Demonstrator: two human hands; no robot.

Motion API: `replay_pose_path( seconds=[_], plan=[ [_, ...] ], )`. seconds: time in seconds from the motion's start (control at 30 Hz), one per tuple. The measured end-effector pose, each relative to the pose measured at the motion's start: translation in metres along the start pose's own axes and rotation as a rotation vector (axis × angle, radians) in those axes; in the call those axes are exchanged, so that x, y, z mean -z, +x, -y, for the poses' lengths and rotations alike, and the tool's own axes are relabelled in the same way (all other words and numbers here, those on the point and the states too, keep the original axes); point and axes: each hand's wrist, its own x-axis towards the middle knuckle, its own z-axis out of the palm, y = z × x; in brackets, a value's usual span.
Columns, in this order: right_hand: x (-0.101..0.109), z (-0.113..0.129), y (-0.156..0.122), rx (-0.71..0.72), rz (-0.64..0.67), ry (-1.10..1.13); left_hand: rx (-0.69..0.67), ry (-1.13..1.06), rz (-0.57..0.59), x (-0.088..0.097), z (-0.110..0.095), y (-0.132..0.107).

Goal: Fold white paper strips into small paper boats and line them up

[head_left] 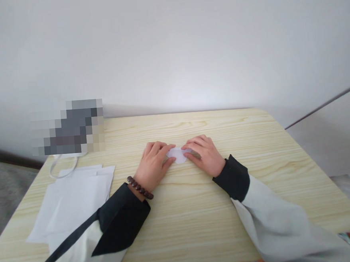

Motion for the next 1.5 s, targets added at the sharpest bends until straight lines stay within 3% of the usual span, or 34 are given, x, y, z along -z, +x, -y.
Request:
replay_pose_path(
  seconds=[0.43,0.77,1.07,1.3,1.4,1.5],
  plan=[
    [0.002,0.013,-0.009,0.115,0.027,-0.305,-0.138,0.383,-0.024,0.002,-0.013,-0.006],
    [0.006,0.008,-0.024,0.038,-0.031,-0.345,-0.086,0.515,-0.091,0.004,-0.024,-0.011],
    [0.001,0.013,-0.010,-0.184,-0.050,-0.093,0.080,0.219,-0.037,0.001,-0.004,0.001],
    [-0.008,0.007,0.007,-0.138,-0.044,0.085,0.167,0.113,-0.003,0.000,0.002,0.002],
    [-0.008,0.007,0.008,-0.074,-0.162,0.139,0.178,-0.007,-0.027,0.004,0.002,0.004],
    [-0.005,0.008,0.006,-0.044,-0.329,0.131,0.262,-0.271,-0.018,0.008,0.001,0.004]
  ],
)
